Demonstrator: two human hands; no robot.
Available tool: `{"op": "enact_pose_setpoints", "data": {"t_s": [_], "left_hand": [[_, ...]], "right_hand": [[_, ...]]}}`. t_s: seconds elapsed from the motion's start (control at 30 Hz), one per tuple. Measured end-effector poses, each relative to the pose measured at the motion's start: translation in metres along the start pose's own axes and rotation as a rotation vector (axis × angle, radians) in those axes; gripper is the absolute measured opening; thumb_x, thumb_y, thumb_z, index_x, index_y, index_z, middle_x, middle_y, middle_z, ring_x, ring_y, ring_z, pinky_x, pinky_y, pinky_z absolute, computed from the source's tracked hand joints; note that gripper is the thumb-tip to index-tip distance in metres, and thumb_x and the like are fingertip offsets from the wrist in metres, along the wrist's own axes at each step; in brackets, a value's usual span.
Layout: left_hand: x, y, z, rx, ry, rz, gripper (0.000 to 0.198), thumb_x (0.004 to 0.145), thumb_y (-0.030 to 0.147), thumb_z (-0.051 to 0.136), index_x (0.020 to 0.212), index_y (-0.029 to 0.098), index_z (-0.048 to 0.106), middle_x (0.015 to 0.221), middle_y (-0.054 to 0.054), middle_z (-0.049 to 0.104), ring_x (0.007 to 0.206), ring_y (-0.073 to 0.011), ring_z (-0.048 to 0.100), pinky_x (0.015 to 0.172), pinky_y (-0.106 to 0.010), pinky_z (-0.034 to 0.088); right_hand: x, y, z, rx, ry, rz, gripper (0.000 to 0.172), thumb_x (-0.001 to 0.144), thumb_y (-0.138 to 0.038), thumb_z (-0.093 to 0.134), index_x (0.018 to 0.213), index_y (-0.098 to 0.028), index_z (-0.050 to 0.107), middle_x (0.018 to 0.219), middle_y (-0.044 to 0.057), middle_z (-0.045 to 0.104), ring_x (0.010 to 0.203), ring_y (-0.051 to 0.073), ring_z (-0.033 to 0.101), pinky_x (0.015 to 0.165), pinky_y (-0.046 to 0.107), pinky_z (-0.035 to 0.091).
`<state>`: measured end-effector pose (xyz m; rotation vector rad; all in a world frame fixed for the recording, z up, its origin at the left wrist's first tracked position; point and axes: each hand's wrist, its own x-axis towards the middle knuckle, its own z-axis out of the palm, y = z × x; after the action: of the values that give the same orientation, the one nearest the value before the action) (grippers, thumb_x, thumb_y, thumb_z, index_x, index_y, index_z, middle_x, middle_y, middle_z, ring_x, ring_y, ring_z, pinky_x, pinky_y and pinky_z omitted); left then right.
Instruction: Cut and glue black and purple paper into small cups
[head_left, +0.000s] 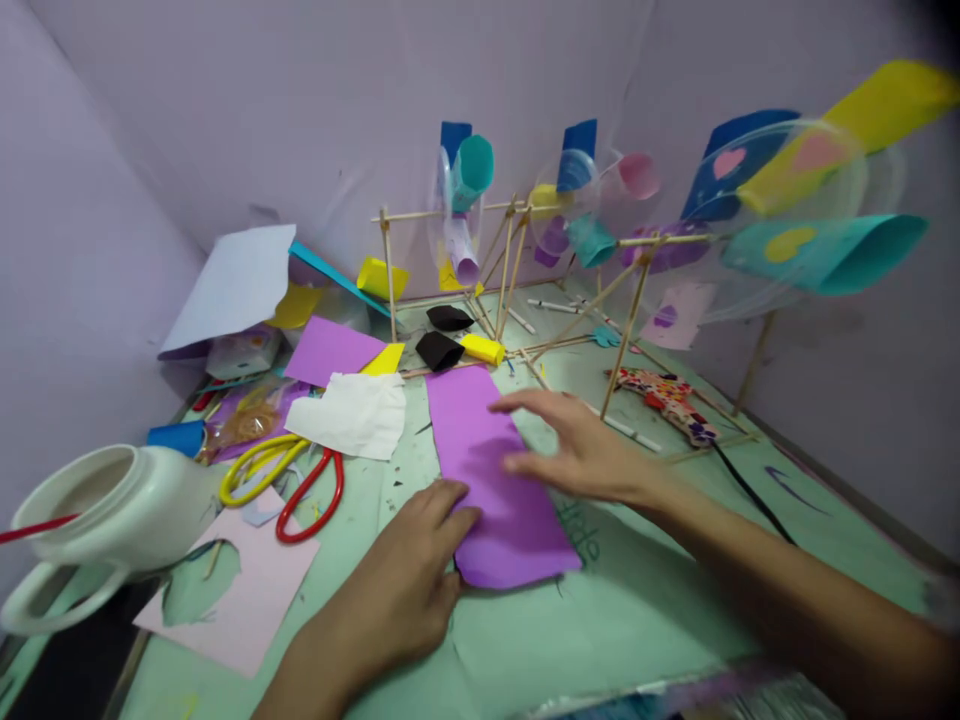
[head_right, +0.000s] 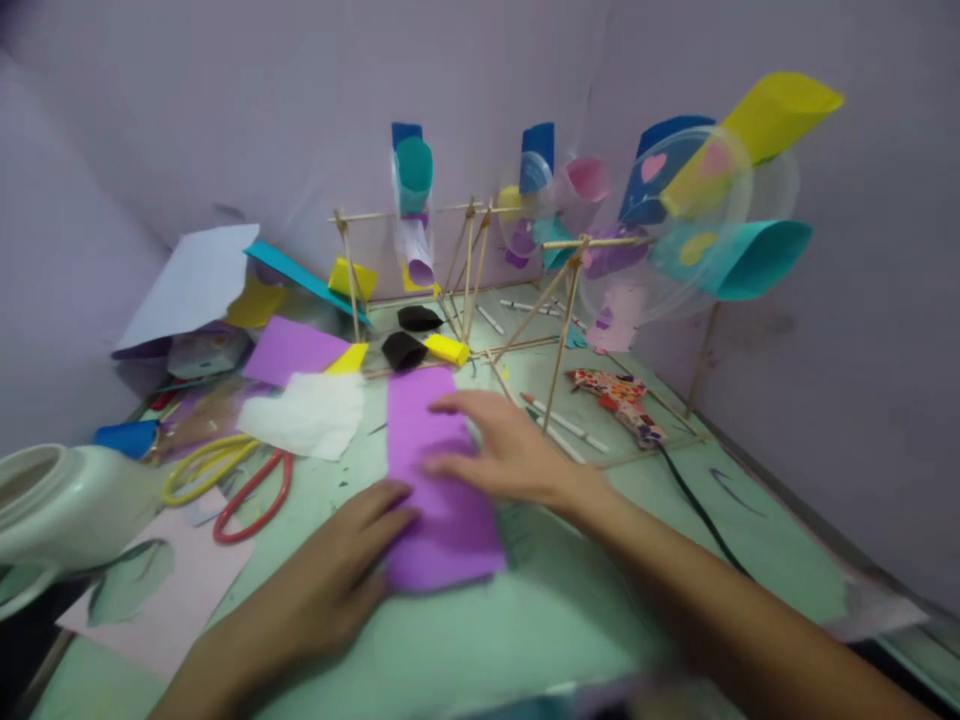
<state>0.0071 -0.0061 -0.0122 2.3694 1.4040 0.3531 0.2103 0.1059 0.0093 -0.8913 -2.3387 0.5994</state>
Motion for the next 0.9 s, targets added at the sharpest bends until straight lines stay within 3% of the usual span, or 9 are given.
{"op": "enact_pose_setpoints", "data": {"t_s": [0.1, 0.2, 0.3, 0.37, 0.6, 0.8, 0.9], "left_hand": [[0.000, 0.002, 0.007, 0.100, 0.016, 0.011, 0.052, 0.074, 0.005, 0.043, 0.125, 0.017, 0.049, 0.136, -0.013, 0.044, 0.126, -0.0268, 0.038, 0.100, -0.049, 0.038], [-0.001, 0.000, 0.013, 0.149, 0.079, 0.059, 0.049, 0.075, 0.003, 0.040, 0.122, 0.015, 0.052, 0.132, -0.014, 0.049, 0.124, -0.0266, 0.041, 0.097, -0.048, 0.042], [-0.004, -0.005, 0.018, 0.100, 0.208, 0.149, 0.040, 0.079, 0.005, 0.041, 0.114, 0.014, 0.058, 0.121, -0.014, 0.059, 0.118, -0.0250, 0.049, 0.093, -0.045, 0.047], [-0.005, -0.007, 0.019, 0.035, 0.273, 0.181, 0.034, 0.079, 0.006, 0.045, 0.107, 0.014, 0.062, 0.112, -0.013, 0.064, 0.113, -0.0243, 0.053, 0.091, -0.043, 0.049], [0.002, -0.004, 0.014, -0.135, 0.399, 0.094, 0.020, 0.075, 0.012, 0.057, 0.093, 0.016, 0.064, 0.092, -0.010, 0.069, 0.094, -0.0233, 0.062, 0.080, -0.041, 0.053], [-0.009, -0.014, 0.006, -0.101, 0.292, 0.061, 0.017, 0.078, 0.007, 0.050, 0.076, 0.018, 0.063, 0.079, -0.007, 0.064, 0.084, -0.0193, 0.060, 0.072, -0.033, 0.052], [-0.012, -0.016, -0.001, -0.046, 0.438, -0.015, 0.018, 0.080, 0.010, 0.049, 0.087, 0.019, 0.063, 0.083, -0.006, 0.065, 0.085, -0.0197, 0.061, 0.077, -0.036, 0.051]], "right_hand": [[-0.055, 0.000, -0.004, 0.072, -0.212, -0.113, 0.073, 0.063, -0.052, 0.070, 0.123, -0.017, 0.047, 0.123, 0.012, 0.054, 0.116, 0.024, 0.047, 0.097, 0.041, 0.037], [-0.079, 0.006, 0.006, 0.017, -0.313, -0.147, 0.068, 0.069, -0.047, 0.067, 0.126, -0.018, 0.045, 0.129, 0.013, 0.050, 0.122, 0.025, 0.042, 0.105, 0.047, 0.025], [-0.081, 0.011, 0.019, -0.011, -0.264, -0.169, 0.040, 0.079, -0.027, 0.057, 0.118, -0.021, 0.054, 0.124, 0.009, 0.057, 0.118, 0.022, 0.047, 0.103, 0.047, 0.027], [-0.078, 0.012, 0.023, -0.002, -0.209, -0.202, 0.032, 0.080, -0.016, 0.051, 0.111, -0.020, 0.059, 0.117, 0.007, 0.062, 0.113, 0.021, 0.052, 0.098, 0.044, 0.034], [-0.068, 0.011, 0.022, 0.116, -0.055, -0.198, 0.017, 0.085, -0.021, 0.051, 0.098, -0.020, 0.061, 0.094, 0.006, 0.071, 0.095, 0.017, 0.062, 0.085, 0.035, 0.045], [-0.069, 0.016, 0.023, 0.015, -0.105, -0.278, 0.019, 0.083, -0.019, 0.050, 0.097, -0.019, 0.063, 0.098, 0.008, 0.070, 0.099, 0.019, 0.061, 0.086, 0.038, 0.043], [-0.074, 0.017, 0.026, -0.060, -0.101, -0.329, 0.026, 0.082, -0.020, 0.048, 0.104, -0.019, 0.062, 0.103, 0.009, 0.069, 0.103, 0.021, 0.059, 0.091, 0.041, 0.042]]}}
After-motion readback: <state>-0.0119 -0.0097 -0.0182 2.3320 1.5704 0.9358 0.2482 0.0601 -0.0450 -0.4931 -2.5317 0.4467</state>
